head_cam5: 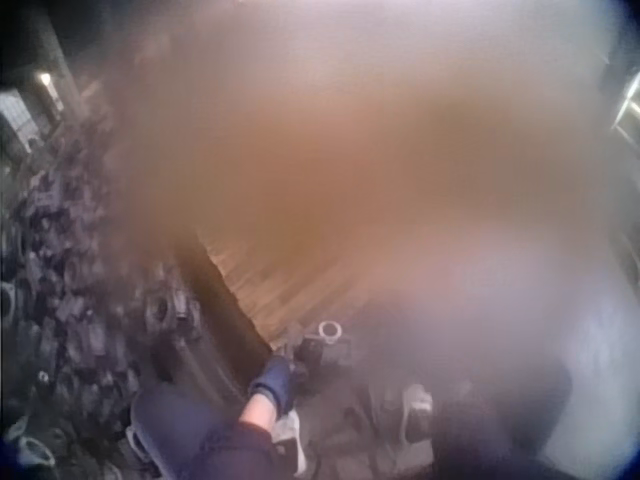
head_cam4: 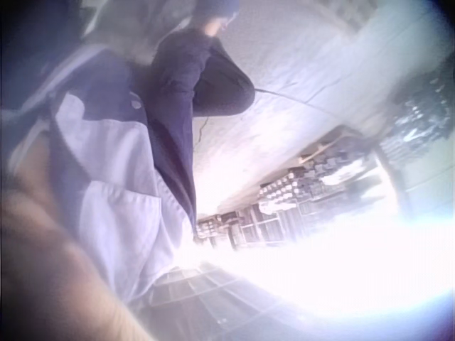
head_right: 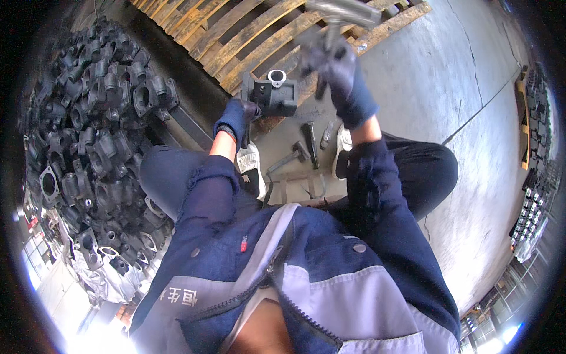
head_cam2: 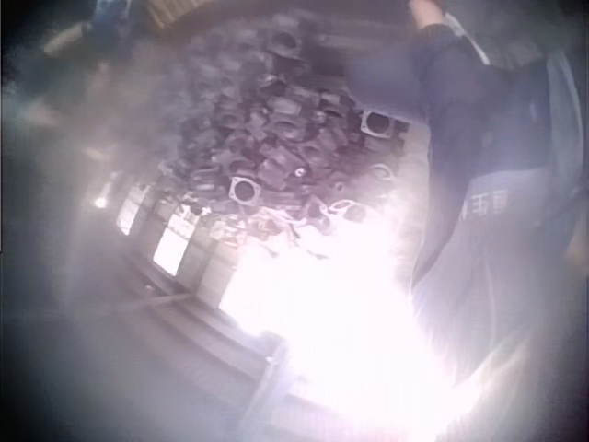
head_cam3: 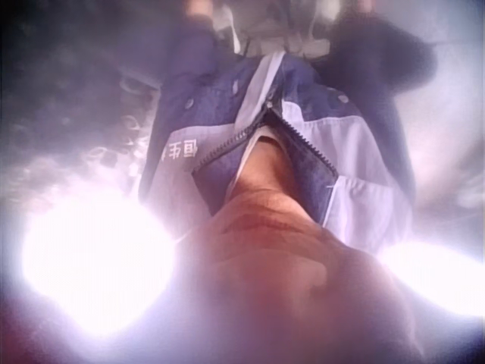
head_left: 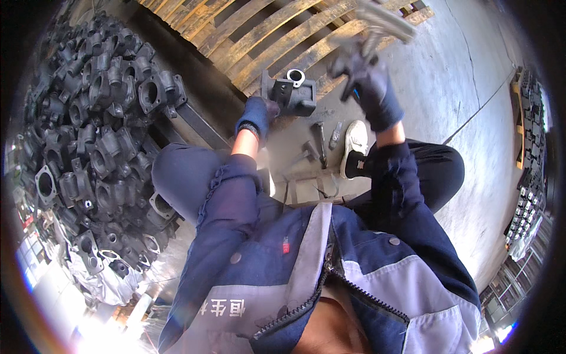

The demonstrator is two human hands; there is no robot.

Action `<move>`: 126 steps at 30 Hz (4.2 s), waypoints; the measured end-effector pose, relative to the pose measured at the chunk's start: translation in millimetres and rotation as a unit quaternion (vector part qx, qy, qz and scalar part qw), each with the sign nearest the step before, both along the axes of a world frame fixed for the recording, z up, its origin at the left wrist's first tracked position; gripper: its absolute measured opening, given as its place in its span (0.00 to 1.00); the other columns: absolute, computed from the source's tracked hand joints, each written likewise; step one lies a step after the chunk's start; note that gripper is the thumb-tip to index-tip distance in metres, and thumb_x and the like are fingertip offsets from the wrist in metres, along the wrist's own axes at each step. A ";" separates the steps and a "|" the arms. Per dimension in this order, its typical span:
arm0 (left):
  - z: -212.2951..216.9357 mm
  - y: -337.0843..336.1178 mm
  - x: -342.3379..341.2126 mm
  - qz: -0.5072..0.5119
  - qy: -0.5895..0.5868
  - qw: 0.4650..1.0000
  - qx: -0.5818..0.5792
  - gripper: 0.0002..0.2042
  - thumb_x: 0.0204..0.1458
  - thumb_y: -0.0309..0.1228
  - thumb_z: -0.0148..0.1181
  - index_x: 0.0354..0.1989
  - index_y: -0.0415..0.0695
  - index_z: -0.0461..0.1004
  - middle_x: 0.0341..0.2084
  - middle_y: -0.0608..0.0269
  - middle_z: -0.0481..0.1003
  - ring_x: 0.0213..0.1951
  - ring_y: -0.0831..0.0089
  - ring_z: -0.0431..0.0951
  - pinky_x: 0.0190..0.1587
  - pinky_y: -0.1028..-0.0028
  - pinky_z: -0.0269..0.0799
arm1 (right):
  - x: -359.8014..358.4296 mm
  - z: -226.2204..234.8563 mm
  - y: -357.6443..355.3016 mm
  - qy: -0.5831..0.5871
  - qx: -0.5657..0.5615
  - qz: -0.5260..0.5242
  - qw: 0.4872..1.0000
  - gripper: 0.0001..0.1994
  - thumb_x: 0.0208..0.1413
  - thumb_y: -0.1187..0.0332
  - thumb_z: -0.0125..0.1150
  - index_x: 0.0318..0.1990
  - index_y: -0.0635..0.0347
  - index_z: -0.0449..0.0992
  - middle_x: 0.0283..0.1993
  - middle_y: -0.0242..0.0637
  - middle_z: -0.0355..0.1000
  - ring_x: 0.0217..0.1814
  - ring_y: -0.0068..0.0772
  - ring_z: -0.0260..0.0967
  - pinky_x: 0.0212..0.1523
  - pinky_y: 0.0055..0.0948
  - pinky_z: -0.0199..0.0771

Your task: The person sits on the floor and processes metal castings by hand. They use a hammer to strike the parts and a small tool to scrape or deburr edges, then place the finished items onto a wooden pallet.

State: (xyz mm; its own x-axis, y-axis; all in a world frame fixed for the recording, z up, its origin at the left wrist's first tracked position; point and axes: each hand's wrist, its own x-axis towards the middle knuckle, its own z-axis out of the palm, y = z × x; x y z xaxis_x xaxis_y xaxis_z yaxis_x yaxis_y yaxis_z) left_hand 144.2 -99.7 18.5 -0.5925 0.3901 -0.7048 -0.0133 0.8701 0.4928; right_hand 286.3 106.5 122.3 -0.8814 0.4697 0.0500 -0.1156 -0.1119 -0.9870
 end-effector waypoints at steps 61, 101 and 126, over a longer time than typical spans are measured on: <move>-32.3 -47.8 47.5 0.049 0.064 0.985 0.151 0.18 0.48 0.25 0.58 0.49 0.39 0.70 0.34 0.58 0.78 0.33 0.72 0.75 0.36 0.68 0.73 | 80.5 -243.4 -43.0 -0.630 0.120 -0.189 0.743 0.22 0.51 0.54 0.51 0.38 0.68 0.78 0.39 0.60 0.74 0.46 0.56 0.73 0.46 0.47 0.72; 133.1 -51.6 72.7 -0.071 0.208 0.973 -0.064 0.24 0.43 0.19 0.53 0.53 0.39 0.66 0.46 0.57 0.75 0.48 0.65 0.75 0.53 0.68 0.70 | 15.8 -101.4 -162.6 -0.022 -0.551 -0.157 0.819 0.23 0.61 0.44 0.46 0.47 0.55 0.72 0.38 0.32 0.72 0.34 0.27 0.72 0.28 0.25 0.73; 147.3 -34.5 45.0 0.161 0.363 0.852 0.341 0.29 0.48 0.21 0.57 0.61 0.36 0.59 0.57 0.46 0.64 0.60 0.55 0.66 0.63 0.61 0.60 | -153.6 -61.1 -60.2 -0.194 0.026 -0.006 0.981 0.12 0.52 0.74 0.61 0.45 0.65 0.74 0.35 0.31 0.75 0.35 0.20 0.69 0.35 0.22 0.72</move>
